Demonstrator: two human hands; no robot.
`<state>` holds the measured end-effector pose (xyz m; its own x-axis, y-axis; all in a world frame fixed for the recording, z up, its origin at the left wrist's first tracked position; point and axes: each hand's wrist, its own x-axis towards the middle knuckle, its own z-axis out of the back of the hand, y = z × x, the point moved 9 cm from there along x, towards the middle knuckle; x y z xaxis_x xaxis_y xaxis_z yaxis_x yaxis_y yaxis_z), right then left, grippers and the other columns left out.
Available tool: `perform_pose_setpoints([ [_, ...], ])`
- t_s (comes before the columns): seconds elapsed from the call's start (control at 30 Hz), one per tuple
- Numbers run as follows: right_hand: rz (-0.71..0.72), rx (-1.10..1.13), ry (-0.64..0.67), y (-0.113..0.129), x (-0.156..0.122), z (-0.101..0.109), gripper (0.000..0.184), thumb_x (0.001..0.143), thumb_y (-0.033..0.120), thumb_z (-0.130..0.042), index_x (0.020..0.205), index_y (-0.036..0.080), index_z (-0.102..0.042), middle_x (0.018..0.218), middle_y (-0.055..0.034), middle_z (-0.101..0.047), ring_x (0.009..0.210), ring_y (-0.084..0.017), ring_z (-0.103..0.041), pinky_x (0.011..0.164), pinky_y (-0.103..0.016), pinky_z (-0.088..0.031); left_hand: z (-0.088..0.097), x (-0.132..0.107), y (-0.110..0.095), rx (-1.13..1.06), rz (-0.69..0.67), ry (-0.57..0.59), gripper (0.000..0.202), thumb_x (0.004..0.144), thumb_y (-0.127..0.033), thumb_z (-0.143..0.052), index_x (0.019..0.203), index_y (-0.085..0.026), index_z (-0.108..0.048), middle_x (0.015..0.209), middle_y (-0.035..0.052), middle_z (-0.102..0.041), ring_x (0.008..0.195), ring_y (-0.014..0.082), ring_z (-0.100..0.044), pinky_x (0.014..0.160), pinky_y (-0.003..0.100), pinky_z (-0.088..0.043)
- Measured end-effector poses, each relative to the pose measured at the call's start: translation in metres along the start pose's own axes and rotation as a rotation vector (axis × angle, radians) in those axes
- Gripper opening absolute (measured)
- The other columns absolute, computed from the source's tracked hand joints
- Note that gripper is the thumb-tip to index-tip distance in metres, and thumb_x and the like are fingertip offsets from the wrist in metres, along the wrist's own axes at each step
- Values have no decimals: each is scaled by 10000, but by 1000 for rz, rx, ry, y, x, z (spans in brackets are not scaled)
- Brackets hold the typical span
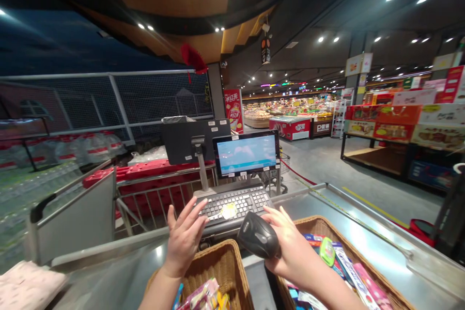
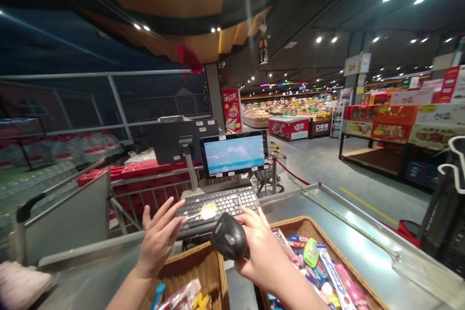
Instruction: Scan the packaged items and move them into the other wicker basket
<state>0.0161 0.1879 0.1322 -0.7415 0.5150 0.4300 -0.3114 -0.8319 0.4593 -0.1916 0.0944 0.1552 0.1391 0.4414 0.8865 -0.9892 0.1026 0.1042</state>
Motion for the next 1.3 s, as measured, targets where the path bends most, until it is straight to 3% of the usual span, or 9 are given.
perform_pose_setpoints([
  [0.33,18,18,38,17,5,-12,625,579,96,-540,1168,264,-660,1281,-78,-613,1408,-364,-351,1179,-632,-144,20,-12,9,37,15,12,221,961,-266,-509,809,-241,-668,1166,25,-734,1222,237,-598,1214,526,-45],
  [0.57,32,33,72,28,8,-27,677,584,98,-534,1230,275,-630,1323,-60,-589,1422,-338,-333,1188,-621,-132,30,-36,25,-46,163,11,324,998,-316,-445,776,-246,-670,1177,3,-730,1232,231,-588,1207,539,-46],
  [0.77,59,37,103,37,11,-44,650,583,99,-541,1205,258,-647,1306,-73,-602,1415,-343,-345,1189,-620,-127,42,-57,26,47,114,100,264,978,-278,-478,795,-238,-664,1195,15,-721,1225,242,-594,1208,536,-47],
  [0.97,75,20,148,45,12,-62,568,611,112,-540,1153,233,-662,1334,-74,-594,1417,-335,-354,1194,-619,-131,51,-91,33,88,130,162,230,966,-262,-493,808,-245,-659,1195,3,-721,1228,235,-591,1211,520,-42],
  [1.17,87,18,175,50,13,-80,648,599,119,-547,1233,223,-629,1378,-85,-573,1417,-342,-358,1181,-642,-158,47,-140,37,189,76,348,163,945,-242,-520,864,-250,-661,1248,16,-693,1265,231,-559,1209,516,31],
  [1.3,102,33,179,54,14,-91,611,596,113,-550,1185,231,-659,1383,-86,-571,1414,-347,-362,1177,-651,-155,48,-164,35,229,68,419,172,939,-223,-510,835,-246,-644,1260,19,-685,1257,225,-563,1205,513,56],
])
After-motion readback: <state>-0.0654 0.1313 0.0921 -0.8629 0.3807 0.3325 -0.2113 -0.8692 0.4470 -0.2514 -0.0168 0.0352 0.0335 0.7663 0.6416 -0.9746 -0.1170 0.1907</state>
